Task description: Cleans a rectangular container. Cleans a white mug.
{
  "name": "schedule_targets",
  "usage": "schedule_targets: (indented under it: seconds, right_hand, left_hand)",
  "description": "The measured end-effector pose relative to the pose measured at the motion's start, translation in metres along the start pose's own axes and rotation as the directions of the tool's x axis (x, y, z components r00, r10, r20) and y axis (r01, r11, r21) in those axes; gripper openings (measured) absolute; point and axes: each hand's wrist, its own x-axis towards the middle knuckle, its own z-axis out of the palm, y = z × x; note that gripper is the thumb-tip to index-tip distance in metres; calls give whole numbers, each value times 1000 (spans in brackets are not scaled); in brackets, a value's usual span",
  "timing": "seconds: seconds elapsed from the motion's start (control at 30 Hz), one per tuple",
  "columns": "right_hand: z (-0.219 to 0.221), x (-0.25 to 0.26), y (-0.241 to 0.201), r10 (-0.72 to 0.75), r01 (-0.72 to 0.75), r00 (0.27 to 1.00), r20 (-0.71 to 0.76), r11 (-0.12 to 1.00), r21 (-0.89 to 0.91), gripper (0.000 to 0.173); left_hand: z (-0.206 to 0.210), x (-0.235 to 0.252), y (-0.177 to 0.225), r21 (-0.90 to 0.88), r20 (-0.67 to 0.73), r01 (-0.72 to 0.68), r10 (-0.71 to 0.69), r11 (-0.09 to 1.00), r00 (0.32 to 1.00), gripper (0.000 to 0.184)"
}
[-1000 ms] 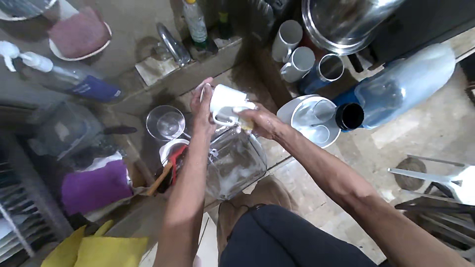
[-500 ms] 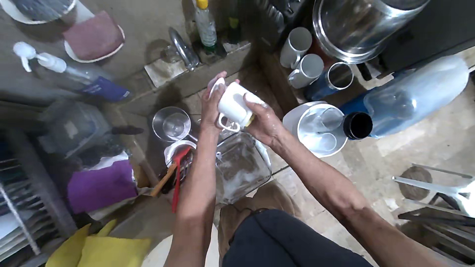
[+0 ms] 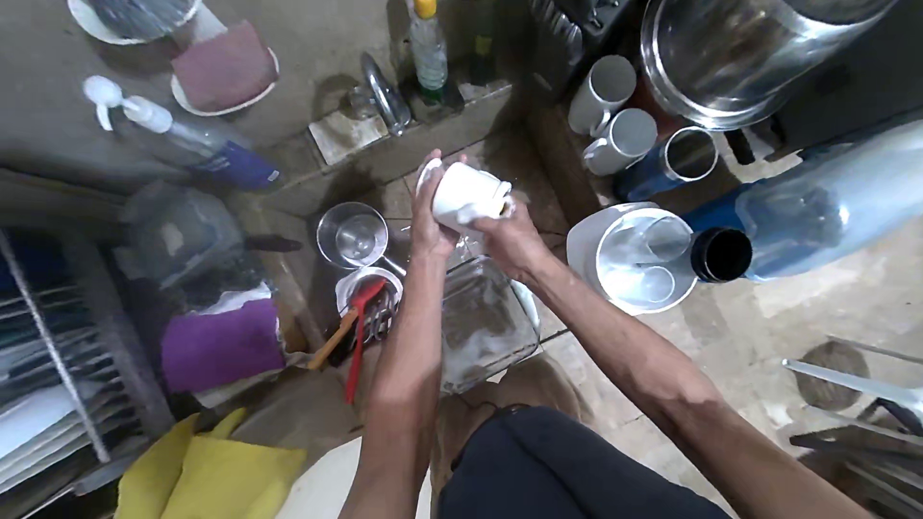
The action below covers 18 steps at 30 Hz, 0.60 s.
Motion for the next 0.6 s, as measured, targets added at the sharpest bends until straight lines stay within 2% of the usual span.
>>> schedule_targets:
  seconds: [0.03, 0.07, 0.1, 0.13, 0.17, 0.2, 0.23, 0.27, 0.3, 0.33, 0.37, 0.4, 0.43, 0.5, 0.53, 0.6]
  right_hand:
    - [-3, 0, -1, 7, -7, 1000, 2, 1000, -15, 48]
    - [-10, -2, 0, -35, 38, 999, 25, 985, -171, 46]
    - [-18, -2, 1, -113, 143, 989, 98, 904, -402, 41]
    - [-27, 0, 5, -212, 308, 950, 228, 747, -590, 38]
    - [-34, 5, 13, -308, 488, 873, 379, 532, -692, 35]
    - [-37, 9, 20, -355, 602, 794, 494, 346, -719, 31]
    - [-33, 10, 26, -373, 630, 768, 521, 290, -720, 28]
    - [-26, 7, 29, -362, 578, 813, 456, 399, -712, 29]
    - [-17, 3, 26, -292, 427, 904, 312, 638, -641, 34]
    - [-8, 0, 20, -141, 198, 978, 154, 861, -469, 39]
    - [-2, -1, 16, -6, 20, 998, 60, 968, -250, 46]
    - [1, -2, 14, 67, -66, 998, 21, 996, -63, 50]
    - [1, -1, 14, 95, -95, 995, 3, 994, 52, 50]
    - [-2, 0, 19, 83, -82, 997, -3, 990, 111, 51]
    - [-4, 0, 19, 67, -67, 998, 3, 996, 52, 54]
    - [-8, -1, 7, 87, -67, 995, 56, 954, -291, 62]
  left_hand:
    - [-4, 0, 0, 12, 41, 3, -3, 1000, 999, 51]
    - [-5, -3, 3, 60, 40, 39, -41, 997, 998, 53]
    - [-2, -6, 9, 120, -6, 96, -96, 988, 995, 52]
    - [2, -8, 14, 144, -84, 158, -147, 977, 986, 48]
    - [8, -9, 16, 120, -185, 210, -186, 970, 965, 44]
    - [12, -9, 15, 93, -266, 226, -195, 970, 944, 37]
    - [13, -10, 12, 71, -308, 217, -185, 974, 933, 34]
    - [11, -10, 9, 69, -318, 189, -158, 980, 935, 32]
    - [8, -10, 6, 91, -303, 153, -119, 984, 946, 33]
    - [4, -10, 3, 116, -276, 114, -79, 987, 958, 38]
    - [1, -12, 0, 127, -245, 78, -44, 989, 969, 40]
    - [-1, -13, -3, 123, -217, 47, -19, 991, 976, 41]
    - [-3, -12, -6, 116, -188, 18, 5, 993, 982, 42]
    - [-8, -11, -11, 108, -144, -21, 37, 994, 989, 45]
    - [-9, -11, -11, 104, -135, -29, 43, 994, 990, 46]
    - [-10, -12, -10, 118, -121, -10, 24, 993, 992, 47]
